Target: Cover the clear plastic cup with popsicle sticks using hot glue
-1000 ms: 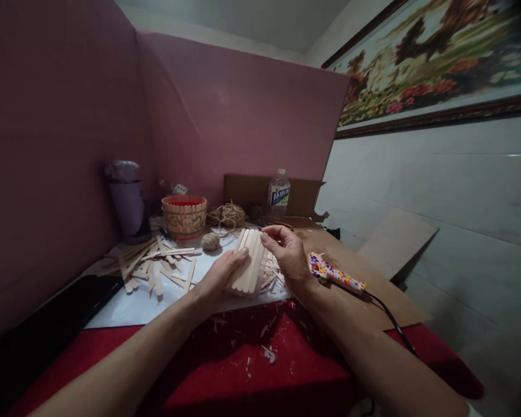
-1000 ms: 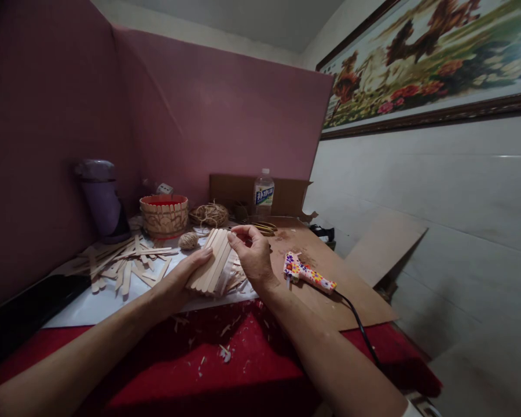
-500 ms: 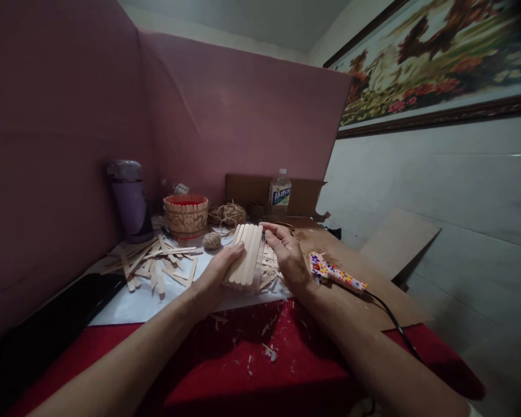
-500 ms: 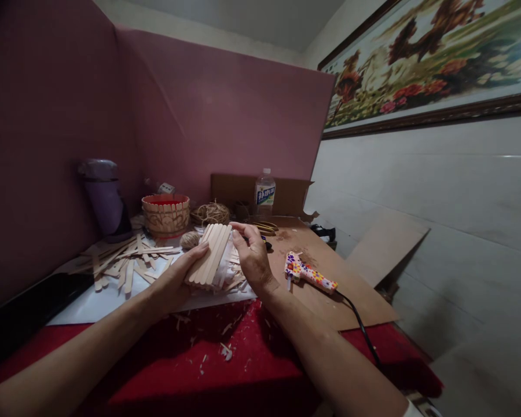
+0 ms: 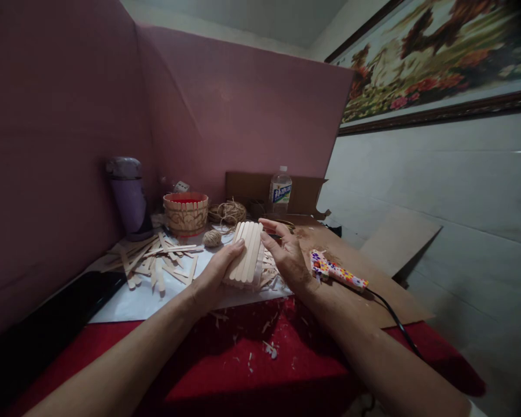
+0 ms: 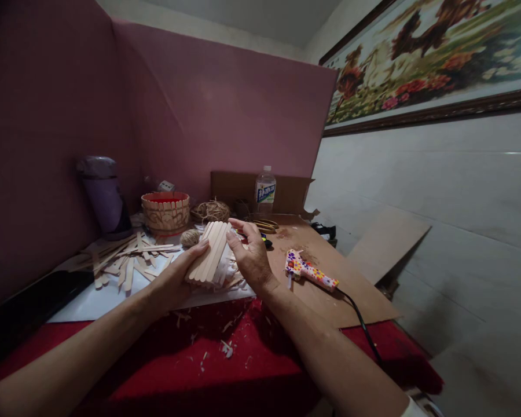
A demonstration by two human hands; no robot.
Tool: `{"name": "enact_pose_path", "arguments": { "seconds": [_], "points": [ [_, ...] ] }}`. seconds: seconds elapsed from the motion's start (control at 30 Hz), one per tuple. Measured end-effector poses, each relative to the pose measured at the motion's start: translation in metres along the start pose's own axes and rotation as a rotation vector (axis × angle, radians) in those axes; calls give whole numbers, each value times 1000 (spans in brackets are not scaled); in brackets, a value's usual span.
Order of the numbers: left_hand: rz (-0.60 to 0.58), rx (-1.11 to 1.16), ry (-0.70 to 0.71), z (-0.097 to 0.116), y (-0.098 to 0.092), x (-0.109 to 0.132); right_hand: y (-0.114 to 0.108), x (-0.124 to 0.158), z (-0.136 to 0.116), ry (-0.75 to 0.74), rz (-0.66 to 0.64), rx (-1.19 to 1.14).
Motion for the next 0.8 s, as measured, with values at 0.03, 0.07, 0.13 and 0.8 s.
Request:
{"name": "enact_pose_path", "arguments": {
  "seconds": [0.03,0.07,0.13,0.8],
  "points": [
    [2,-8,-3,0,-1,0,0,0,0,1,-1,4],
    [4,-15,-5,-1,-1,0,0,0,-1,2,-3,7],
    [7,-20,-2,0,-1,0,0,1,0,3,-5,11],
    [107,154,-35,9,-1,7,-4,9,-28,-235,65,143]
  ]
}}
Point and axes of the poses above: each hand's wrist, its own x-axis away from the middle knuckle, its own y-axis out of the palm, z = x × y, the point moved 7 cm from there along -x, towards the middle knuckle, and after that the axes turned 5 degrees about -x, right-handed, at the moved point
